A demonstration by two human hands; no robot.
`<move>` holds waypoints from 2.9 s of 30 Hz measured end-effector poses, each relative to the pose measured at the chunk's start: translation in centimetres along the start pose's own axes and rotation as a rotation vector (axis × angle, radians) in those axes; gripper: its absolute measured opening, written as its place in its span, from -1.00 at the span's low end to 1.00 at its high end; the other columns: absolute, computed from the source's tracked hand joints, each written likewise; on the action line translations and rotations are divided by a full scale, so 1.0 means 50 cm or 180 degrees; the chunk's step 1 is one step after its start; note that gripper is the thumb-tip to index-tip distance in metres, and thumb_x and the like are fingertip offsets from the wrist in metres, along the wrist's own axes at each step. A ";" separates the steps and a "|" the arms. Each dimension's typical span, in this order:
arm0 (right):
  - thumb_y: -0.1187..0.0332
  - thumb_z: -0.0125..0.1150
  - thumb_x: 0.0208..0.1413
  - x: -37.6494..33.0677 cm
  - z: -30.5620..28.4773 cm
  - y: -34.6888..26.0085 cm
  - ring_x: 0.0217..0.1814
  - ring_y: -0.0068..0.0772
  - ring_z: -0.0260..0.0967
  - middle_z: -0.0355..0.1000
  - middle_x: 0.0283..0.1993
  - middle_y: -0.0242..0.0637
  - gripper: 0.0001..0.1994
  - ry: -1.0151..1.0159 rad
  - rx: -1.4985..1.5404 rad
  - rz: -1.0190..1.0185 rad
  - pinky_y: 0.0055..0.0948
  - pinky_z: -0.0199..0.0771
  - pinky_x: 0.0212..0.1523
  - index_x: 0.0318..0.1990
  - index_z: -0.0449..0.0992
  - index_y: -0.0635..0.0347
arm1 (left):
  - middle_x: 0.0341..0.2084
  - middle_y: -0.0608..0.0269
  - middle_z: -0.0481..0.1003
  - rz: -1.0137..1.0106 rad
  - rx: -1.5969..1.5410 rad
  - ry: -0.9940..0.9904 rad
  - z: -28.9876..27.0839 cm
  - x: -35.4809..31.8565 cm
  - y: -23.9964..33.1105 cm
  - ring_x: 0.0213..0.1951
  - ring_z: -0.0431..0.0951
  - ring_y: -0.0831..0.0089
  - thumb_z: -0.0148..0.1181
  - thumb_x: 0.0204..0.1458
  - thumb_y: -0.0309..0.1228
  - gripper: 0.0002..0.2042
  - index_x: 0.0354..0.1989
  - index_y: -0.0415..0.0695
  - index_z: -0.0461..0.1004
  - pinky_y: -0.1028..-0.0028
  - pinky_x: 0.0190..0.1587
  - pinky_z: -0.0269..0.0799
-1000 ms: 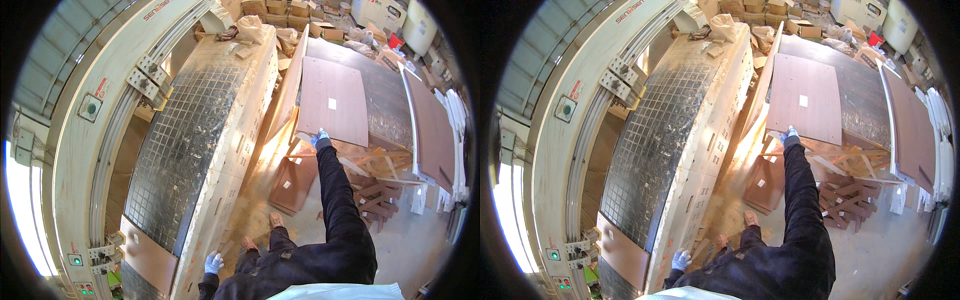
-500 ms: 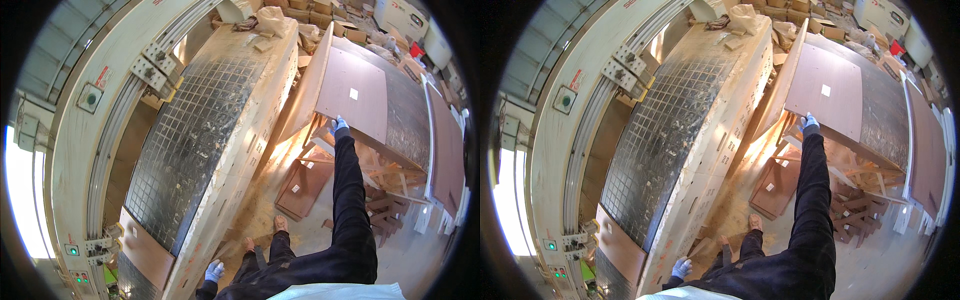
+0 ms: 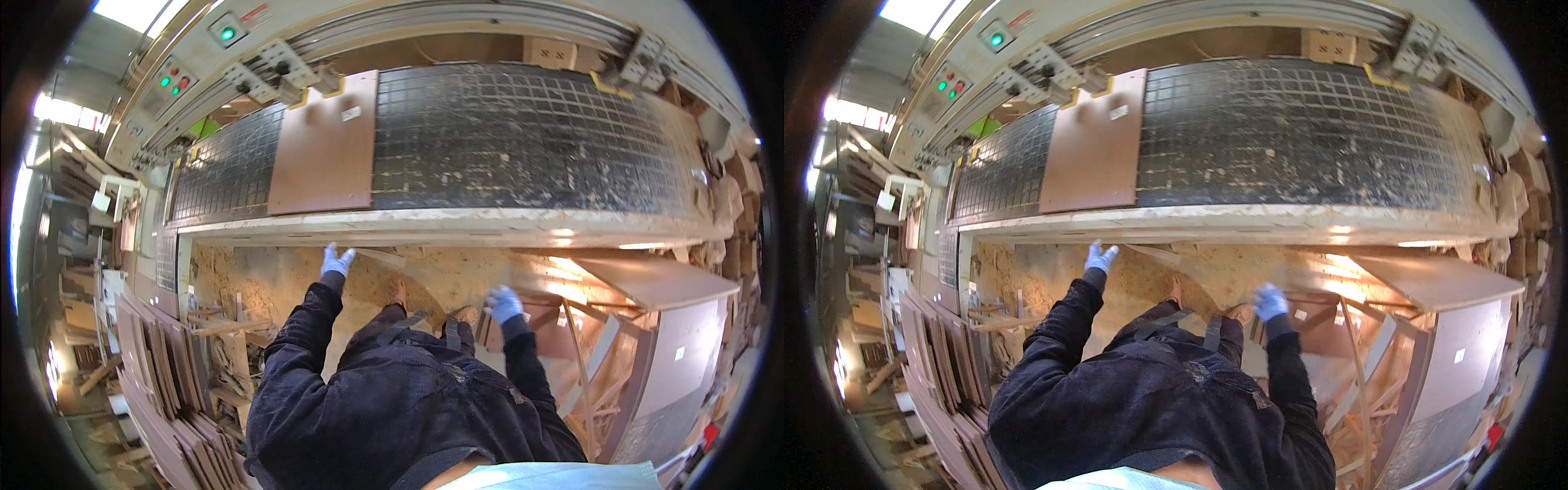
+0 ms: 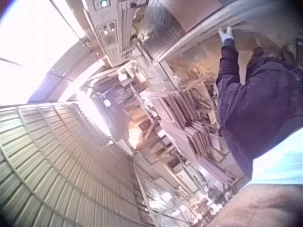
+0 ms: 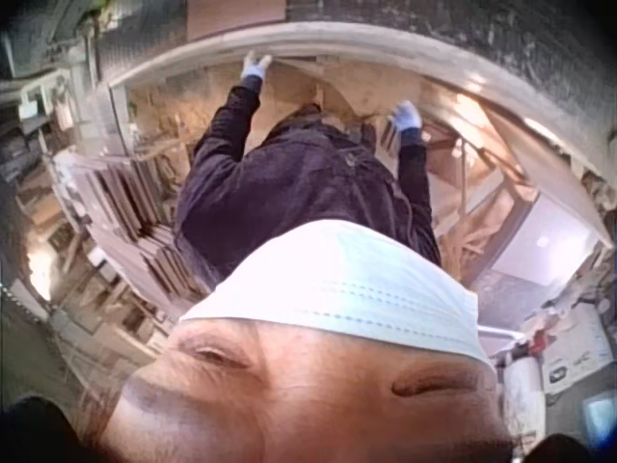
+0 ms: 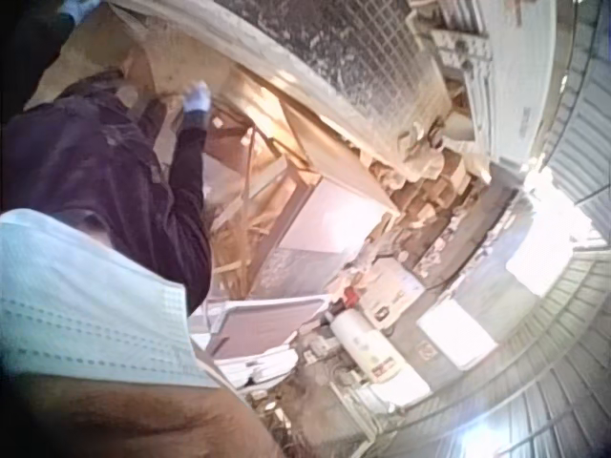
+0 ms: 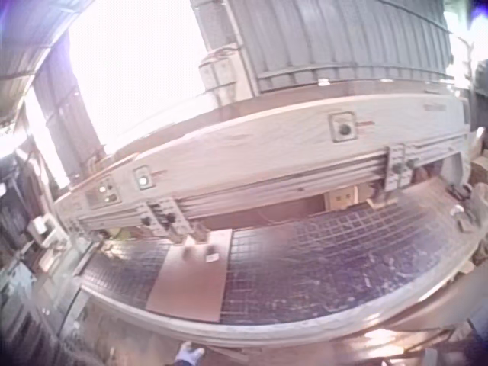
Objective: The person repeatedly places rectangular wood panels onto a panel saw, aligns them, and cuts them into smaller pieces. The cut pieces are then moved aside and stacked on the floor. The process is repeated with multiple panels throughout the clip.
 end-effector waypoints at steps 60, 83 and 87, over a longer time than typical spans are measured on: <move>-0.05 0.22 -0.13 0.387 0.917 0.118 0.40 -0.01 -0.09 -0.01 0.36 -0.06 -0.32 0.0608 -0.7388 -0.1909 0.05 -0.18 0.33 0.21 0.27 -0.15 | -0.41 0.21 0.56 -0.2056 -0.1459 -0.1879 0.048 0.155 -0.007 -0.54 0.52 0.44 -0.15 0.15 0.10 -0.49 -0.15 -0.17 0.39 0.36 -0.63 0.45; -0.01 0.19 -0.10 0.433 1.190 -0.006 0.28 0.02 0.09 0.08 0.31 -0.10 -0.41 0.0069 -0.6883 -0.3824 0.03 0.08 0.21 0.15 0.30 -0.15 | -0.65 0.20 0.50 -0.0716 -0.0399 -0.2283 0.087 0.225 0.044 -0.74 0.42 0.40 -0.13 0.01 0.29 -0.35 -0.44 -0.16 0.50 0.39 -0.69 0.38; 0.10 0.21 -0.12 0.295 1.551 -0.006 0.18 -0.06 0.18 0.20 0.22 -0.17 -0.54 -0.1133 -0.6007 -0.6087 0.01 0.13 0.16 0.00 0.40 -0.08 | -0.46 0.30 0.53 -0.0552 -0.1048 -0.2184 -0.038 0.138 -0.009 -0.59 0.42 0.55 0.04 0.07 0.05 -0.54 -0.17 -0.14 0.47 0.51 -0.56 0.39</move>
Point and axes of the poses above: each hand's wrist, its own x-axis towards the middle knuckle, its own z-axis out of the palm, y = z × x, the point moved 6 cm from there along x, towards the middle knuckle
